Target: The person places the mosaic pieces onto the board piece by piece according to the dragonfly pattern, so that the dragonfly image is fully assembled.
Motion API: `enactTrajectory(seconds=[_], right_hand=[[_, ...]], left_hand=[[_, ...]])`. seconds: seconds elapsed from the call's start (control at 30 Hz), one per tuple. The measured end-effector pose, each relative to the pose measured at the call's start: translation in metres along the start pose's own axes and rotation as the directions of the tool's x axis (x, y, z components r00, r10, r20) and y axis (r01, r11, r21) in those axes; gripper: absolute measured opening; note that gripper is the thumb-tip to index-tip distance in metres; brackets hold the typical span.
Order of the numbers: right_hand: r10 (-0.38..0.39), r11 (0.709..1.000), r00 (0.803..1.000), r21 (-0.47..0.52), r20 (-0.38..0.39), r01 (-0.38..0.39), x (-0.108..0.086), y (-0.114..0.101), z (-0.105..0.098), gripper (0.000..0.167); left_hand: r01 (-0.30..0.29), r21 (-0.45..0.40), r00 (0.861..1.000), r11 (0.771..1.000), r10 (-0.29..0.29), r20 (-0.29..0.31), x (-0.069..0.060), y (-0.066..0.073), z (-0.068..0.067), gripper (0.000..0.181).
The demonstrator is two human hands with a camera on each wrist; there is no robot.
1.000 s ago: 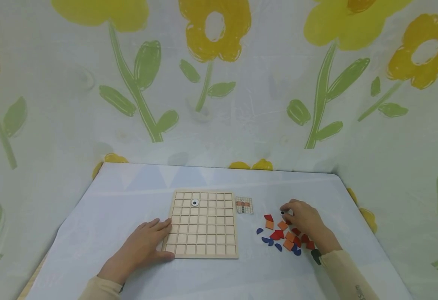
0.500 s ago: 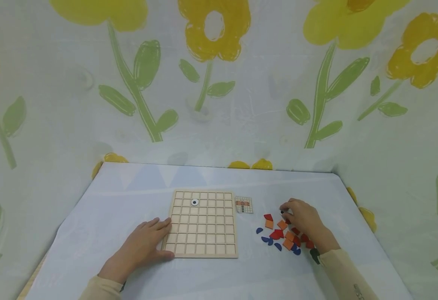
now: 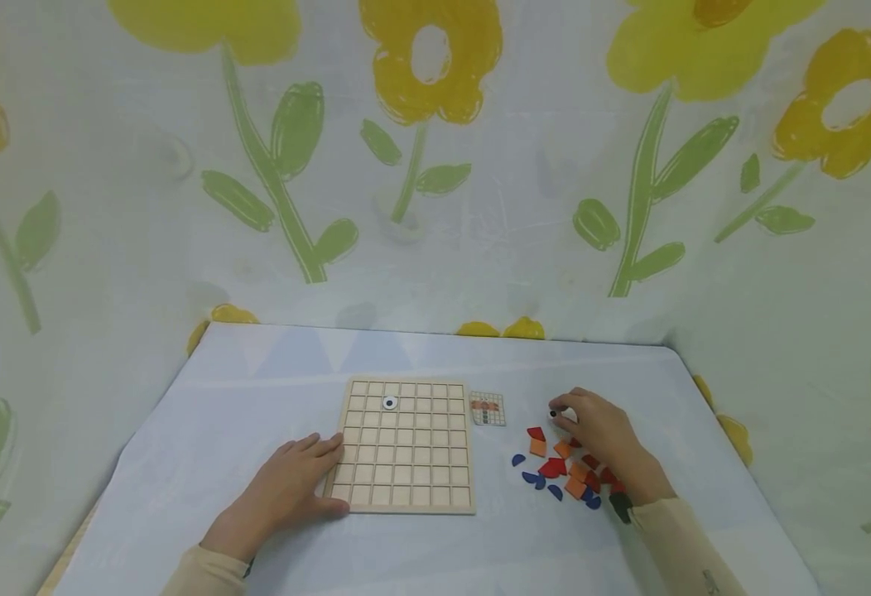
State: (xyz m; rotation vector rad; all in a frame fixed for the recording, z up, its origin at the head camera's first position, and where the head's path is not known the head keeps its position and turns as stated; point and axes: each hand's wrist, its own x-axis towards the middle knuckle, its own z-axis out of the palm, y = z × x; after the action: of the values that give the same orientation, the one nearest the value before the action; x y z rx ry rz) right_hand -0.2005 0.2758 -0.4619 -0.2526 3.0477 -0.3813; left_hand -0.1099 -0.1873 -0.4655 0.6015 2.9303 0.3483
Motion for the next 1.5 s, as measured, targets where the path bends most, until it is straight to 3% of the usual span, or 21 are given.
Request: enactTrajectory(seconds=[0.33,0.67,0.9,1.5], right_hand=[[-0.113,0.993,0.985,0.014,-0.132,0.116,0.009,-0.045,-0.004,0.03],[-0.248,0.962,0.937,0.052,-0.248,0.268,0.019,-0.084,0.0,0.03],[-0.289,0.938,0.923,0.118,-0.253,0.326,0.027,-0.108,0.01,0.029],[-0.408,0.892,0.88,0.098,-0.244,0.441,0.053,-0.161,0.019,0.025]], left_hand=[[0.007,-0.004,1.0,1.0,-0.007,0.006,0.001,0.0,0.001,0.091],[0.017,-0.014,1.0,1.0,-0.017,0.008,0.0,0.0,0.003,0.092],[0.009,-0.014,1.0,1.0,-0.009,0.003,0.0,0.001,0.002,0.091],[0.009,-0.003,1.0,1.0,-0.009,0.0,0.0,0.002,-0.001,0.091]])
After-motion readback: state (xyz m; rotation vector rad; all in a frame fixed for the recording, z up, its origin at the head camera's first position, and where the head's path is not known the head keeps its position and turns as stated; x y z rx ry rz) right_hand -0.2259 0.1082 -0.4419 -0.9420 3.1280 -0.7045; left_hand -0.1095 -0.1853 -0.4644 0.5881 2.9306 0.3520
